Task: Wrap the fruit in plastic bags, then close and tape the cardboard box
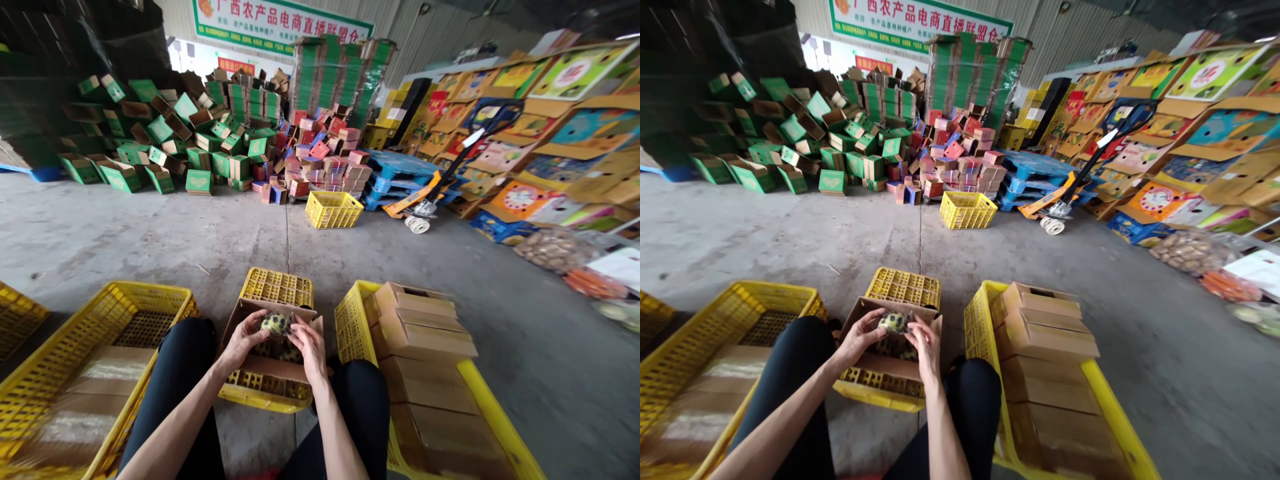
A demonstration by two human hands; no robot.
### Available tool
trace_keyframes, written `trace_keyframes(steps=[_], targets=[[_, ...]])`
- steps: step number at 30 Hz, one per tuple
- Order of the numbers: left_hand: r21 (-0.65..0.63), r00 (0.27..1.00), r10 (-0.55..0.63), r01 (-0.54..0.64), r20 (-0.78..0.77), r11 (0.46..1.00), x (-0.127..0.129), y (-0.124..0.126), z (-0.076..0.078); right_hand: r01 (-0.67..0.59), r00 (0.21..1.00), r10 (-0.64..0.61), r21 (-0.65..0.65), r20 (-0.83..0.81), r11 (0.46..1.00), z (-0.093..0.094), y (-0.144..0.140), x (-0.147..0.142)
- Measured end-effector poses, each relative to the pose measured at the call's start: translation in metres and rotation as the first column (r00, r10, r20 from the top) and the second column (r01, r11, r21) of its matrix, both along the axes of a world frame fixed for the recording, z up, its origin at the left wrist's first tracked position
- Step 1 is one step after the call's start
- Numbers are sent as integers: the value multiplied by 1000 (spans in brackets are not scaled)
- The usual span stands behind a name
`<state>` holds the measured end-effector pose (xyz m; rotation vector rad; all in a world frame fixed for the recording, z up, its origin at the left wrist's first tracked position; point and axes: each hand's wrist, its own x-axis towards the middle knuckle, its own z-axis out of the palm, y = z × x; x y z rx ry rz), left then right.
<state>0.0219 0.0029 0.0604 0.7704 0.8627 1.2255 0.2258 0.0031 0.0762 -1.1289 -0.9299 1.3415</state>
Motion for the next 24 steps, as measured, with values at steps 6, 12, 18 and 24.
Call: trace_keyframes(steps=[6, 12, 18, 24], targets=[[49, 998, -42, 40, 42, 998, 1, 0, 1, 35, 997, -33, -25, 69, 999, -4, -1, 4], [-46, 996, -87, 87, 0, 995, 0, 1, -9, -15, 993, 19, -36, 118, 999, -4, -2, 7], [-87, 999, 15, -18, -29, 996, -2, 4, -15, -21, 987, 19, 13, 159, 1000, -5, 1, 3], [-107, 998, 7, 0, 62, 994, -2, 3, -8, -11, 981, -1, 61, 194, 998, -4, 3, 2]])
